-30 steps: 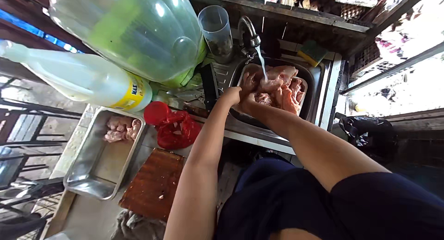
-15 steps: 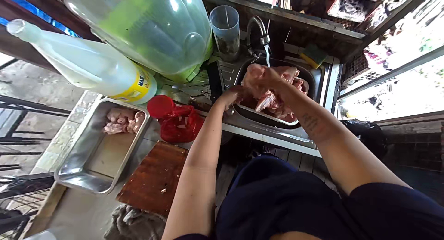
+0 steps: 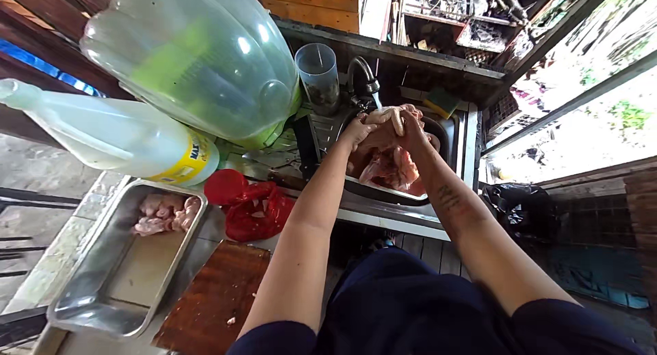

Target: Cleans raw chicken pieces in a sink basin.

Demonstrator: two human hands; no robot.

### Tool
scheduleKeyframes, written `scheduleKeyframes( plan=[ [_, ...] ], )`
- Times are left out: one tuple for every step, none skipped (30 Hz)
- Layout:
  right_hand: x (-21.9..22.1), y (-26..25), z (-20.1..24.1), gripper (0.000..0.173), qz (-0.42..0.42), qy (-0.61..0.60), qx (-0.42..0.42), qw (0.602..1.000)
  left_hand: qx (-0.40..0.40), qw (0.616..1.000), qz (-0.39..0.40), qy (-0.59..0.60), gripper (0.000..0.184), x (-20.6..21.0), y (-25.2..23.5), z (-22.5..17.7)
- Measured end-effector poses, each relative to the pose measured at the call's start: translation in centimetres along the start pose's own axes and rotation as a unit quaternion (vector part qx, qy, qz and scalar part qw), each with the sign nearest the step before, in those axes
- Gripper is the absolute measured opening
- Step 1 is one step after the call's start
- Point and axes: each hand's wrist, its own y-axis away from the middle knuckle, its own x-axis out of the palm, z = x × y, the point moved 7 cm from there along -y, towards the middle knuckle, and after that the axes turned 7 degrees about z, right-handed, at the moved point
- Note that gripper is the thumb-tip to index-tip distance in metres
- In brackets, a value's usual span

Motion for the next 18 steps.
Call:
scheduleKeyframes(
  plan=[
    [0.0,-0.2,-0.3,0.033,0.016,-0.006,0.010,1.000,0.022,0.999,-0.020,-0.036,0.046,0.1,-0.1,-0.7],
    [-0.1,-0.6,-0.7,0.038,0.045,-0.006,0.020,0.999,0.039,0.996,-0.030,-0.072,0.051,0.2,-0.1,-1.1],
    [-0.1,-0.9,-1.1,0.040,0.071,0.002,0.027,0.997,0.051,0.992,-0.027,-0.110,0.060,0.2,-0.1,-1.3],
    [-0.2,-1.3,-1.3,0.040,0.085,0.020,0.034,0.996,0.056,0.988,-0.010,-0.145,0.068,0.3,0.0,-1.5],
    [-0.1,-1.5,-1.3,0.041,0.089,0.052,0.044,0.994,0.059,0.984,0.013,-0.170,0.076,0.4,0.1,-1.6],
    [0.5,-1.1,-1.1,0.038,0.093,0.088,0.060,0.990,0.066,0.981,0.031,-0.182,0.085,0.6,0.1,-1.5],
    [1.4,-0.7,-0.8,0.030,0.102,0.116,0.075,0.985,0.082,0.978,0.043,-0.189,0.093,0.7,-0.1,-1.1],
    [2.1,-0.6,-0.8,0.024,0.099,0.128,0.094,0.982,0.103,0.975,0.050,-0.190,0.096,0.6,-0.1,-0.9],
    [2.7,-0.5,-0.8,0.020,0.084,0.136,0.106,0.982,0.123,0.974,0.049,-0.185,0.095,0.4,0.3,-0.7],
    [3.1,-0.6,-0.8,0.016,0.068,0.139,0.103,0.983,0.141,0.972,0.043,-0.181,0.092,0.0,0.6,-0.3],
    [3.1,-1.1,-0.9,0.015,0.060,0.133,0.089,0.985,0.152,0.970,0.032,-0.186,0.087,-0.4,1.0,-0.1],
    [3.0,-1.8,-1.0,0.019,0.053,0.120,0.072,0.989,0.143,0.969,0.024,-0.200,0.083,-0.8,1.4,0.1],
    [2.7,-2.6,-1.2,0.026,0.045,0.099,0.055,0.993,0.120,0.966,0.024,-0.228,0.078,-1.0,1.9,0.1],
    [2.0,-3.4,-1.6,0.034,0.010,0.070,0.051,0.996,0.087,0.960,0.035,-0.264,0.073,-0.8,2.4,0.1],
    [1.2,-4.2,-2.2,0.036,-0.042,0.049,0.058,0.996,0.062,0.954,0.050,-0.288,0.073,-0.6,2.6,0.2],
    [0.5,-4.7,-2.7,0.043,-0.081,0.045,0.076,0.993,0.049,0.951,0.058,-0.300,0.073,-0.4,2.8,0.4],
    [0.3,-4.8,-3.1,0.047,-0.099,0.067,0.097,0.988,0.046,0.949,0.059,-0.305,0.075,-0.3,3.0,0.6],
    [0.3,-4.9,-3.2,0.051,-0.101,0.100,0.118,0.983,0.046,0.949,0.057,-0.307,0.076,-0.3,3.1,0.8]
  ],
)
